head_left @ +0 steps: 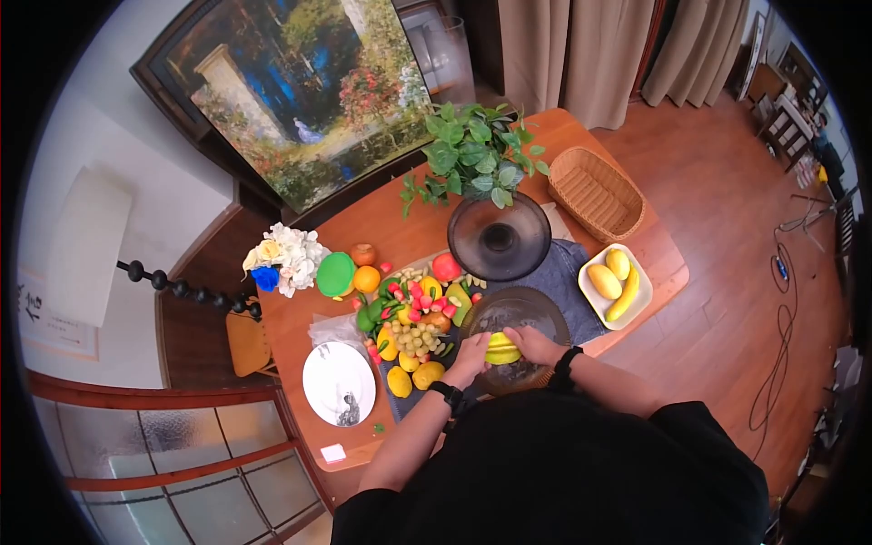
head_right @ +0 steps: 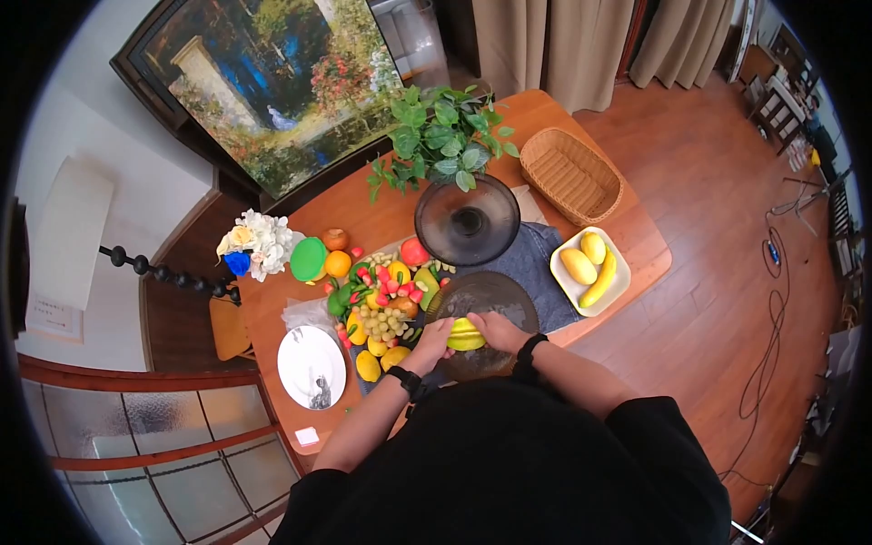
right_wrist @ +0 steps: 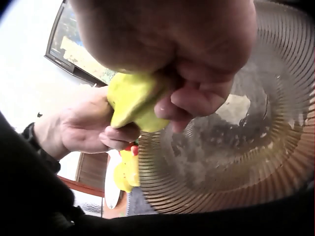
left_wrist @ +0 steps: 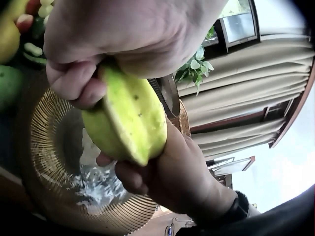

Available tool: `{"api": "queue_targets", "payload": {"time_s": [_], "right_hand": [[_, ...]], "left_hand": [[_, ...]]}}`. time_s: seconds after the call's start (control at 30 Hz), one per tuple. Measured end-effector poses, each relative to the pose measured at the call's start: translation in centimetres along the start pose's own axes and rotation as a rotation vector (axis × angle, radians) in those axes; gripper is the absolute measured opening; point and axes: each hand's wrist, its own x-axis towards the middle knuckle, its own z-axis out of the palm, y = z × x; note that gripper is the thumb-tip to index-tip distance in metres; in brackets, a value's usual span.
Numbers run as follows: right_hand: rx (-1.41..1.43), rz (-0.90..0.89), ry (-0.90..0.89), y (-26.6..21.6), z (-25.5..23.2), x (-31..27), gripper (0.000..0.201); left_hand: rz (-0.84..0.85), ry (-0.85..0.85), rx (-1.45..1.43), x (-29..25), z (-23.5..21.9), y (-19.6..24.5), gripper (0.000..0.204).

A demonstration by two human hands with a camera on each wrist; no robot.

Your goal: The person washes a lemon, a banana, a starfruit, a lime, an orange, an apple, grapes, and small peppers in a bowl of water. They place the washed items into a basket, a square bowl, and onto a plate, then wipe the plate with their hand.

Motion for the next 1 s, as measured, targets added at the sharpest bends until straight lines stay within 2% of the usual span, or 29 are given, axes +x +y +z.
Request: {"api": "queue_targets", "payload": {"time_s": [0.07,0.1,0.17,0.23,0.3,0.37,0.4,0.47,0.5,0.53,0.57,0.6,0.67,0.73,0.8,0.83,0.9,0.93,1.0], "right_hand": [[-0.018,0.021,0.028,0.9,-0.4,0.4,0.057],[-0.05,-0.013,0.003,1.7,-0.4,1.0,0.058],[-0.083,-0.05,-0.023,2.1,-0.5,1.4,0.058],[0.15,0.046,-0.044,1.9,-0.5,1.6,0.06],[0.168,0.091,-0.048,1.5,-0.6,1.3,0.062],[0.184,0.137,-0.057,2.2,-0.3,1.4,0.063],[0.135,0.192,-0.102,3.3,-0.1,1.8,0.06],[0.085,0.245,-0.149,4.4,-0.4,2.0,0.058],[-0.108,0.166,-0.039,5.0,-0.7,2.1,0.052],[-0.301,0.084,0.071,5.4,-1.0,2.0,0.046],[-0.295,0.029,0.199,6.3,-1.0,2.7,0.04],[-0.296,0.027,0.195,7.2,-1.2,3.0,0.04],[-0.307,0.067,0.478,7.4,-1.7,3.3,0.04],[-0.368,0.064,0.502,7.0,-1.6,3.5,0.04],[0.399,0.244,0.157,6.2,-1.6,4.0,0.038],[0.401,0.245,0.163,4.8,-1.7,3.7,0.038],[0.748,0.246,-0.166,1.3,-1.8,2.4,0.034],[0.75,0.249,-0.164,1.4,-1.6,2.5,0.034],[0.591,0.239,-0.162,1.7,-1.4,2.9,0.035]], "left_hand": [[0.061,-0.399,-0.385,0.4,-1.0,-1.2,0.029],[0.061,-0.399,-0.386,0.6,-1.4,-1.8,0.029],[0.023,-0.568,-0.526,0.2,-1.9,-1.9,0.026],[0.004,-0.581,-0.58,-0.3,-2.0,-2.0,0.026],[-0.018,-0.595,-0.632,-0.7,-2.0,-2.0,0.026],[0.114,-0.559,-0.372,-0.7,-1.4,-2.2,0.026],[0.115,-0.555,-0.375,-0.6,-1.4,-2.3,0.026],[0.116,-0.339,0.032,-1.0,-1.1,-1.6,0.025],[0.151,-0.21,0.121,-0.9,-0.8,-1.8,0.027],[0.15,-0.209,0.12,-0.9,-0.8,-1.7,0.027],[0.118,-0.154,0.179,-0.8,-0.9,-1.4,0.03],[0.086,-0.098,0.237,-0.7,-0.9,-1.2,0.033],[0.098,-0.051,0.298,-0.5,-0.8,-1.2,0.033],[0.112,-0.007,0.364,-0.1,-0.5,-1.7,0.034],[0.489,0.078,0.579,0.5,0.1,-2.9,0.034],[0.491,0.073,0.581,0.7,0.4,-2.7,0.034],[0.386,0.115,0.555,1.0,0.8,-2.3,0.047],[0.385,0.112,0.556,1.4,0.9,-3.0,0.047],[0.47,0.229,0.592,2.5,1.1,-4.0,0.054]]}}
